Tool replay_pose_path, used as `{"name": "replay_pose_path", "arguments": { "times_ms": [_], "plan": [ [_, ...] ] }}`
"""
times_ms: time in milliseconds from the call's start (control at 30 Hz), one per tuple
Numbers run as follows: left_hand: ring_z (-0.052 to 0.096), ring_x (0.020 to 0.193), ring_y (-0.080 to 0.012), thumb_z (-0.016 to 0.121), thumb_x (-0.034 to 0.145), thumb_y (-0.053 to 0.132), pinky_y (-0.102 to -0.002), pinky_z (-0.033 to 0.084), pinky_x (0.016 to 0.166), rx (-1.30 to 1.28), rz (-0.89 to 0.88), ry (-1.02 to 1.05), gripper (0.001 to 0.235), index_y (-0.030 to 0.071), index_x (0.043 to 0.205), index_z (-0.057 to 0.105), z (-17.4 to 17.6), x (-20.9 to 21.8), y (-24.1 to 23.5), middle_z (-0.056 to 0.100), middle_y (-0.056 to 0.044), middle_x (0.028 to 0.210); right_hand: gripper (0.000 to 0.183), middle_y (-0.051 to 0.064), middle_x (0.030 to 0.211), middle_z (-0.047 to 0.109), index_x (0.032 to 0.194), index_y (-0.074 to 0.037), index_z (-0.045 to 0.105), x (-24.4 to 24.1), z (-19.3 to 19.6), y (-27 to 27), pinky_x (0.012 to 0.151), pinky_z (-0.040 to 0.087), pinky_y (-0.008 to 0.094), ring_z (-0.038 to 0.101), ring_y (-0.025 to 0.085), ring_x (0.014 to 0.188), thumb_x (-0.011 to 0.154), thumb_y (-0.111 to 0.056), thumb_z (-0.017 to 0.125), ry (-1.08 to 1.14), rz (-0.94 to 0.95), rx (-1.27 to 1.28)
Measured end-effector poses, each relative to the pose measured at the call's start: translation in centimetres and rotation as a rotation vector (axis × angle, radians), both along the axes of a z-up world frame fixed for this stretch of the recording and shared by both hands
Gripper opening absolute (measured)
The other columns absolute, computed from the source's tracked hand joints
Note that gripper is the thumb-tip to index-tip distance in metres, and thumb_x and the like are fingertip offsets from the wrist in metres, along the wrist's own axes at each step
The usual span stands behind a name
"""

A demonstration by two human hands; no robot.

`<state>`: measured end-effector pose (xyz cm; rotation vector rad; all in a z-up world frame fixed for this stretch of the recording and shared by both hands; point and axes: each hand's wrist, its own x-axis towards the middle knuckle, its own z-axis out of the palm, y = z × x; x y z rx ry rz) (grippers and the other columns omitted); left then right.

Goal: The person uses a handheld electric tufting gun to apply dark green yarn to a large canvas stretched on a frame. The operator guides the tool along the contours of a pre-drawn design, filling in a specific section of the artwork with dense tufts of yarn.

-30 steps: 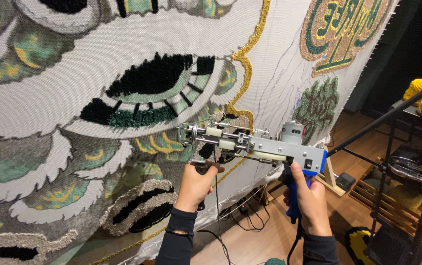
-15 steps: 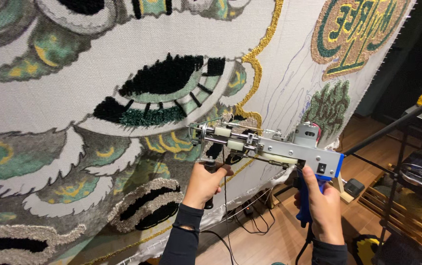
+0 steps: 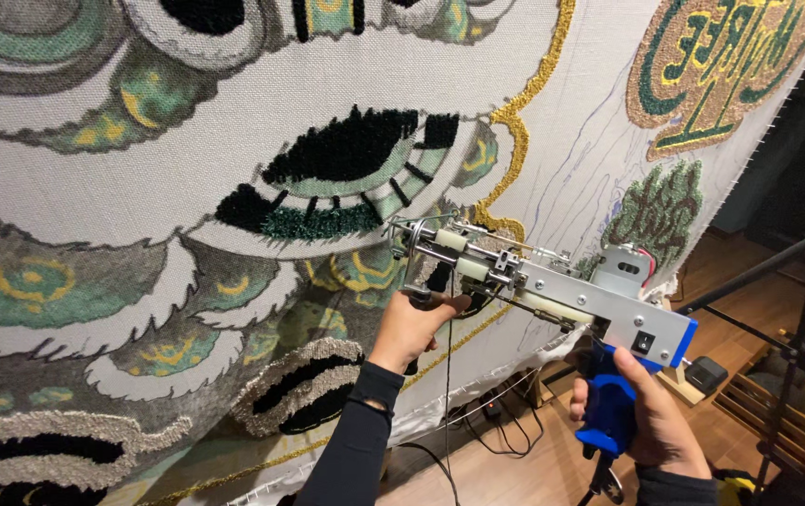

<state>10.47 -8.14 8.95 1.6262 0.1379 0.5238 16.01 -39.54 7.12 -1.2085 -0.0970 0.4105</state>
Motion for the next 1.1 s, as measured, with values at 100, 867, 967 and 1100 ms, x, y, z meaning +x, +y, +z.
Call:
{"name": "replay_pose_path", "arguments": {
  "times_ms": [100, 867, 967, 1100],
  "plan": [
    [0.059, 0.044, -0.008, 0.078, 0.081, 0.016, -0.026, 0.049, 0.041, 0.061, 0.055, 0.028, 0.021, 0.001, 0.096, 0.078, -0.7, 1.3, 0.9, 0.066, 0.003, 0.061, 0.046, 0.009, 0.068, 0.06, 0.106, -0.004, 0.066, -0.6, 0.2, 0.9, 0.048, 0.047, 0.034, 0.056, 0.019, 0.053, 0.09, -0.046, 0.066, -0.063, 0.032, 0.041],
    [0.059, 0.047, -0.0079, 0.081, 0.086, 0.036, -0.027, 0.048, 0.045, 0.147, 0.188, 0.051, 0.034, 0.006, 0.101, 0.081, -0.2, 3.9, 3.9, 0.076, -0.009, 0.076, 0.033, 0.005, 0.067, 0.057, 0.102, -0.004, 0.064, -2.8, 2.4, 5.7, 0.045, 0.04, 0.032, 0.049, 0.016, 0.048, 0.091, -0.034, 0.069, -0.227, -0.031, 0.061],
    [0.059, 0.047, -0.0093, 0.078, 0.087, 0.033, -0.027, 0.048, 0.045, 0.086, 0.141, 0.049, 0.033, 0.005, 0.104, 0.08, -0.4, 4.1, 3.4, 0.078, -0.008, 0.08, 0.03, 0.003, 0.073, 0.062, 0.102, -0.007, 0.06, -2.1, 2.1, 5.1, 0.044, 0.038, 0.033, 0.049, 0.016, 0.05, 0.089, -0.032, 0.068, -0.236, -0.053, 0.081],
    [0.061, 0.05, -0.0079, 0.074, 0.082, 0.022, -0.029, 0.052, 0.044, -0.089, 0.044, -0.096, 0.035, 0.003, 0.111, 0.074, -1.9, 4.7, 2.4, 0.078, 0.002, 0.088, 0.032, 0.006, 0.063, 0.052, 0.099, -0.005, 0.058, -1.2, 1.6, 3.4, 0.044, 0.039, 0.036, 0.048, 0.02, 0.048, 0.091, -0.035, 0.067, -0.239, -0.008, 0.068]
  ]
}}
